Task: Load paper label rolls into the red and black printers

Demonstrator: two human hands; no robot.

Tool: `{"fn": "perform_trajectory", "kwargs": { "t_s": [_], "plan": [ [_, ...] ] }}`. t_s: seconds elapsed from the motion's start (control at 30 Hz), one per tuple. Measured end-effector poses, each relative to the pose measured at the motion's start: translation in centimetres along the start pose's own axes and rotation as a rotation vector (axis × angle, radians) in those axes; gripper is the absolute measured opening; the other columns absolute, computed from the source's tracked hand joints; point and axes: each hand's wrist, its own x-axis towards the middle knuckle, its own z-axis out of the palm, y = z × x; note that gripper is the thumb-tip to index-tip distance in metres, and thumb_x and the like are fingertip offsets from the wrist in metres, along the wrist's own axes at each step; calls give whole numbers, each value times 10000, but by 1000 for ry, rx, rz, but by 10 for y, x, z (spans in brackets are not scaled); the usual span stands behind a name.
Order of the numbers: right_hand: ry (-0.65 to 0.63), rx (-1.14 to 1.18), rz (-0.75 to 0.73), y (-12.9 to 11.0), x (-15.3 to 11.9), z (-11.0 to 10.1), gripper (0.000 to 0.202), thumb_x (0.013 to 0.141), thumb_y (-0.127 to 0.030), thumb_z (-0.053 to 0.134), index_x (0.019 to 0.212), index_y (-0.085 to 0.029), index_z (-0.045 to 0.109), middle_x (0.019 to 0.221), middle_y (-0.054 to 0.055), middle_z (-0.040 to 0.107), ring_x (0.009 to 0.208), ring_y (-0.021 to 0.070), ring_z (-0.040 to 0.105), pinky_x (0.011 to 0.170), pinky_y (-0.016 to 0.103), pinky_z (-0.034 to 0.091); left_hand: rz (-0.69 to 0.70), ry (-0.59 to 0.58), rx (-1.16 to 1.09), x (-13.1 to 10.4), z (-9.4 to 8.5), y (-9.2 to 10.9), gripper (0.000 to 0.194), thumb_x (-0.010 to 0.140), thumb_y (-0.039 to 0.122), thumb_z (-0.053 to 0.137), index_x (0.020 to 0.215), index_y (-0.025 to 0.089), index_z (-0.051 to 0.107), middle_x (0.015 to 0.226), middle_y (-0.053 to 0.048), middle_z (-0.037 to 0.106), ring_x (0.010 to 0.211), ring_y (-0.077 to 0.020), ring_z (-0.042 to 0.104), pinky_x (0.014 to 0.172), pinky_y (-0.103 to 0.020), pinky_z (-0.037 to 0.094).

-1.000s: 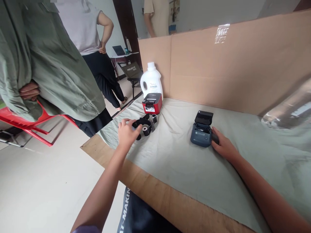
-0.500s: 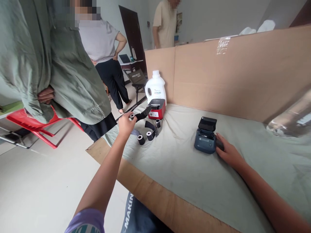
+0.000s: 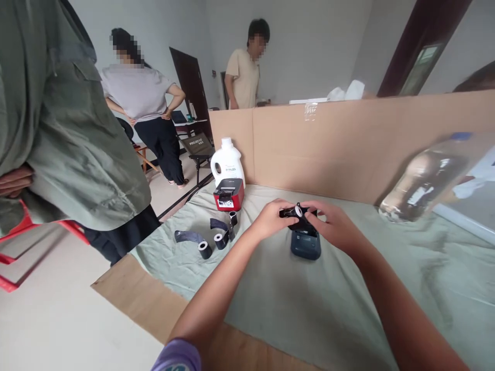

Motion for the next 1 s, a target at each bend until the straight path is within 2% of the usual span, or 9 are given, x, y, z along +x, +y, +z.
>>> {"fn": "perform_trajectory", "kwargs": {
  "t_s": [0.1,0.2,0.33,0.4,0.5,0.6,0.67,0.8,1.0],
  "plan": [
    [-84,-32,100,-3,10,10,222,901,-341,509,990,-230,680,832,26,731,709,184,646,619,290,460,5,-42,52,8,6,0,197,758,167,712,951,172,749,969,-47,690,950,-202,643,863,-290,494],
    [-86,-3,177,3,12,20,174,855,-366,576,949,-235,641,757,0,700,646,171,610,565,276,416,-65,-35,15,6,11,-6,210,739,168,713,948,170,718,962,-38,697,914,-193,648,830,-286,499],
    [-95,213,273,16,16,22,159,821,-379,619,859,-227,588,696,-9,676,628,161,601,584,275,429,-157,98,-203,4,22,-17,502,673,185,809,1137,180,617,1069,-56,696,992,-193,650,883,-296,495],
    [-52,361,354,22,19,18,210,799,-409,650,825,-216,572,634,-8,634,583,150,572,552,271,421,-251,181,-334,4,31,-20,603,666,220,842,1199,174,565,1020,-63,702,939,-188,663,850,-304,505],
    [23,601,470,33,23,10,308,736,-455,727,803,-205,560,632,-1,587,575,142,560,478,248,387,-353,180,-573,2,48,-24,551,706,312,836,1158,145,568,865,-49,716,783,-167,677,787,-303,517],
    [-17,701,557,44,21,5,382,661,-445,807,805,-203,548,701,8,587,599,135,575,442,224,357,-377,148,-725,-7,67,-27,498,710,370,833,1078,132,598,839,-54,732,729,-166,686,767,-306,529],
    [-92,691,607,51,18,6,388,658,-428,814,827,-210,540,699,0,583,598,131,578,435,209,339,-417,176,-759,-18,79,-30,596,682,335,856,1166,141,568,841,-42,735,724,-175,692,754,-313,539],
    [-227,542,666,58,14,14,296,719,-380,746,872,-229,543,648,-31,553,563,117,556,417,186,286,-463,248,-731,-42,100,-38,896,696,198,833,1458,175,362,866,-28,737,807,-196,712,805,-337,555],
    [-430,330,540,58,11,25,203,740,-268,692,891,-223,563,592,-50,547,522,109,499,431,200,297,-321,330,-594,-57,107,-52,689,779,178,739,1415,195,475,1231,-97,686,1210,-236,616,1082,-399,450]
  ]
}}
